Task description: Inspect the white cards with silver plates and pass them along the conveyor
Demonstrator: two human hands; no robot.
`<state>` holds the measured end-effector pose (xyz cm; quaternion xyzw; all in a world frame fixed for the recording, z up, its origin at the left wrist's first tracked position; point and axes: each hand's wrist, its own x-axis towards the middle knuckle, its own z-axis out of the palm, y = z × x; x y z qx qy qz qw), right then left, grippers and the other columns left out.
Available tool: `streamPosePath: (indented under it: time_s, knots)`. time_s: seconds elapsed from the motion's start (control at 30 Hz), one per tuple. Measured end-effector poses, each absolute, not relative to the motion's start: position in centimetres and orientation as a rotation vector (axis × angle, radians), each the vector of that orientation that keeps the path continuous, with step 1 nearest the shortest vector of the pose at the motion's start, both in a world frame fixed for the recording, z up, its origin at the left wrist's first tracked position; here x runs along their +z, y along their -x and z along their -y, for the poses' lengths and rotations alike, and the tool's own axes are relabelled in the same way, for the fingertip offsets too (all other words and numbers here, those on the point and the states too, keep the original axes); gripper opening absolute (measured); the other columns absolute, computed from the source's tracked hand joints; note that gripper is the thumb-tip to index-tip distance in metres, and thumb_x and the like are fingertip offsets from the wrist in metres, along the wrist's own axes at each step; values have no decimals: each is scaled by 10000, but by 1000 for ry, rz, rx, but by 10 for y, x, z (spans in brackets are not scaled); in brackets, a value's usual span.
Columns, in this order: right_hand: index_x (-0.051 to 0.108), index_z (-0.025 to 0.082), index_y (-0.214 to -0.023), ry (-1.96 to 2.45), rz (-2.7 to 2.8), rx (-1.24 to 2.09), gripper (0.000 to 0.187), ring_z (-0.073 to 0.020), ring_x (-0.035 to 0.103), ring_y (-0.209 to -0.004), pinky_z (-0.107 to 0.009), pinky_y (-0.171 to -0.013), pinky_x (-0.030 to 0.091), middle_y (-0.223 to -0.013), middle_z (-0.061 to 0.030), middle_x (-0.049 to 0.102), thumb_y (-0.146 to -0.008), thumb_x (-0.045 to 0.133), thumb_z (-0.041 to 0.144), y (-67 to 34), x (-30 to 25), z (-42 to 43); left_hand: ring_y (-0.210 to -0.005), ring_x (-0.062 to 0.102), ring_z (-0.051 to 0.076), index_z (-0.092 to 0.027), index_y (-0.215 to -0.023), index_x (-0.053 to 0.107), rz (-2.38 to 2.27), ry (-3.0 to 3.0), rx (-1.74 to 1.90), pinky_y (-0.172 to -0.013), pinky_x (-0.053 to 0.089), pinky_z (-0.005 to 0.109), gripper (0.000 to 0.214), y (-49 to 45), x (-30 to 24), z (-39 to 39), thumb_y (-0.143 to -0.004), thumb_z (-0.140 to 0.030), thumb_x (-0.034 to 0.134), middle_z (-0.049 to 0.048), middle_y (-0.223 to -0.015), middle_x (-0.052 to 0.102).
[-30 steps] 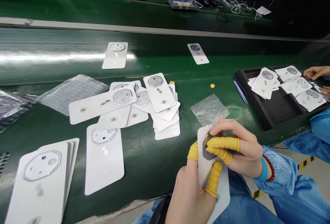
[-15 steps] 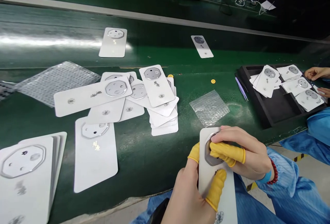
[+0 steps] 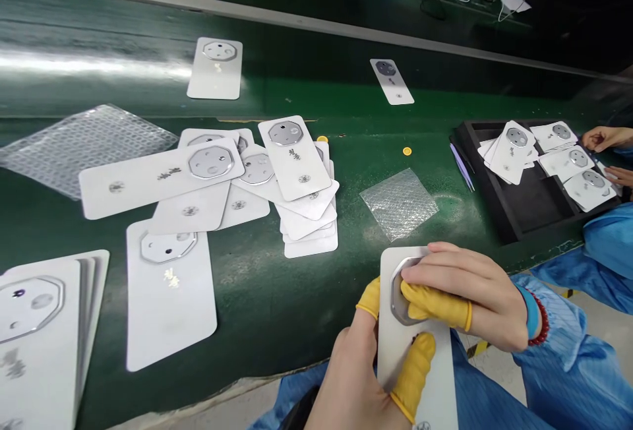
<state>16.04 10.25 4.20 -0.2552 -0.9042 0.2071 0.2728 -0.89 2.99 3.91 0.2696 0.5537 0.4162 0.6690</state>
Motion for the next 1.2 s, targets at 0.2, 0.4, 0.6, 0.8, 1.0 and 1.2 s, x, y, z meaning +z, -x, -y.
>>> streamPosePath:
  time_s: [0.2,0.4,0.6,0.8,1.0,1.2]
  knots:
    - [558,43,-1243,471,2635,173,437,-243,673,-1069,-393,-923,589,-1139,-151,708,-909,279,84,-163,48,-99,-683,681,254,-256,-1030,716,-1272,-669,901,-593,552,318,418,13,36,-30,-623,-301,803,67,-837,753]
    - [547,2,-1235,392,2670,249,452,-219,665,-1081,-324,-928,590,-1127,-145,712,-860,302,62,-162,53,-98,-649,663,263,-268,-1025,735,-1272,-665,864,-590,534,328,421,18,30,-27,-611,-295,805,34,-730,729]
    - [549,6,-1227,343,2634,372,389,-198,615,-1144,-323,-978,559,-1139,-157,691,-933,324,126,-166,38,-105,-663,675,245,-241,-1087,703,-1227,-581,848,-607,538,309,448,15,41,-37,-651,-271,799,39,-752,734]
    - [367,202,-1442,754,2116,793,478,-258,537,-1254,-472,-1028,484,-1380,-171,501,-994,423,357,-168,8,-99,-693,677,217,-216,-1092,690,-1131,-585,942,-605,532,271,455,10,41,-48,-698,-426,780,61,-874,748]
    - [356,225,-1451,922,1848,1109,551,-158,682,-971,-257,-832,583,-1197,-102,649,-944,549,318,-154,-12,-85,-572,624,192,-177,-941,704,-1259,-789,1028,-525,474,248,461,8,-9,-73,-706,-572,725,26,-667,720]
    - [370,162,-1405,1131,1650,965,635,-163,694,-804,-270,-691,584,-1034,-97,692,-867,637,366,-215,-2,-142,-811,706,249,-194,-1100,638,-1400,-1289,1021,-710,522,325,385,-6,-44,-83,-903,-490,491,72,-961,761]
